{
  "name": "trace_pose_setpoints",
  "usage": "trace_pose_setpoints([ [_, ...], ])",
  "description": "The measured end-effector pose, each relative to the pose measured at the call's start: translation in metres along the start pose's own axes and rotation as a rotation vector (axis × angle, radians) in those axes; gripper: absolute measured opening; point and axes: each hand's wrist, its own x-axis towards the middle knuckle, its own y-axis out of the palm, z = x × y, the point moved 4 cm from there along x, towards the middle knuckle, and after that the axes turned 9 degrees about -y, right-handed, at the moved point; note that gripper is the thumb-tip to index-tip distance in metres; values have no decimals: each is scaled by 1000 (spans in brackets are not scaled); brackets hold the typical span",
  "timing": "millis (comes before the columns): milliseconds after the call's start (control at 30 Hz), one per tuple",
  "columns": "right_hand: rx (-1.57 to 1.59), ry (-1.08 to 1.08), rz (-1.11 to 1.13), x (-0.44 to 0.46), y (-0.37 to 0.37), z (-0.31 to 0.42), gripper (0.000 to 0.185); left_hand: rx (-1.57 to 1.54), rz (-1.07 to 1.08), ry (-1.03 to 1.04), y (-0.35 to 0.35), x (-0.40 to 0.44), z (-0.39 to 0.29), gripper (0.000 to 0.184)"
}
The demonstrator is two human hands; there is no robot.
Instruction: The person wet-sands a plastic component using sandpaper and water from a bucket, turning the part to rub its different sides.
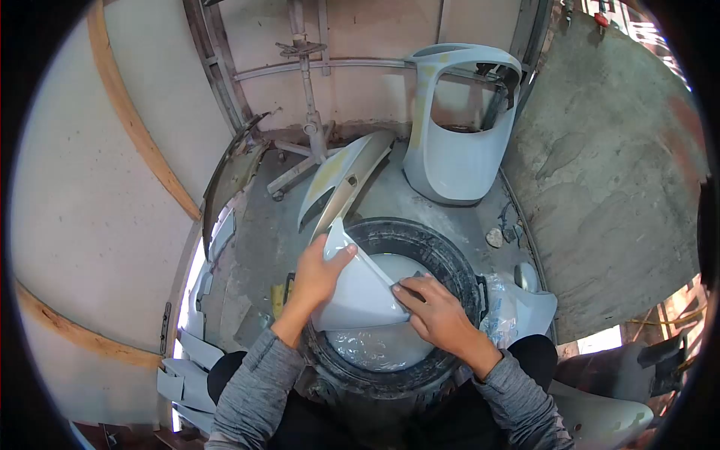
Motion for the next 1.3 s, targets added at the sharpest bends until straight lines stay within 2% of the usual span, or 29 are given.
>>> trace_pose_setpoints([
  [33,-85,-25,44,0,3,1,47,-3,-3,-5,-2,2,-3,33],
  [133,-170,-56,42,4,10,9,51,143,19,11,-3,4,-13,50],
  [267,-223,-98,26,10,25,10,48,363,86,72,4,4,-25,54],
  [500,-296,-115,87,-5,27,23,45,313,154,24,10,15,-16,53],
  [567,-364,-94,64,1,33,16,45,423,112,178,21,15,-14,54],
  [600,-345,-72,31,9,33,11,44,424,114,178,24,15,-13,54],
  [700,-350,-58,27,8,36,11,44,470,128,122,22,19,-13,54],
  [767,-339,-51,32,-3,38,19,43,409,220,-24,13,22,-12,55],
  [933,-336,-16,58,0,44,10,46,462,110,128,30,27,5,57],
  [967,-334,-19,59,2,42,12,46,463,110,128,26,30,5,57],
  [1067,-289,-36,102,-18,38,30,46,355,236,-65,10,34,-6,59],
  [1100,-289,-37,107,-15,38,27,46,352,237,-68,14,34,-3,59],
  [1167,-335,-20,124,-6,39,19,48,462,95,107,24,36,5,59],
  [1300,-320,-23,142,-21,33,29,47,414,157,16,12,50,5,58],
])
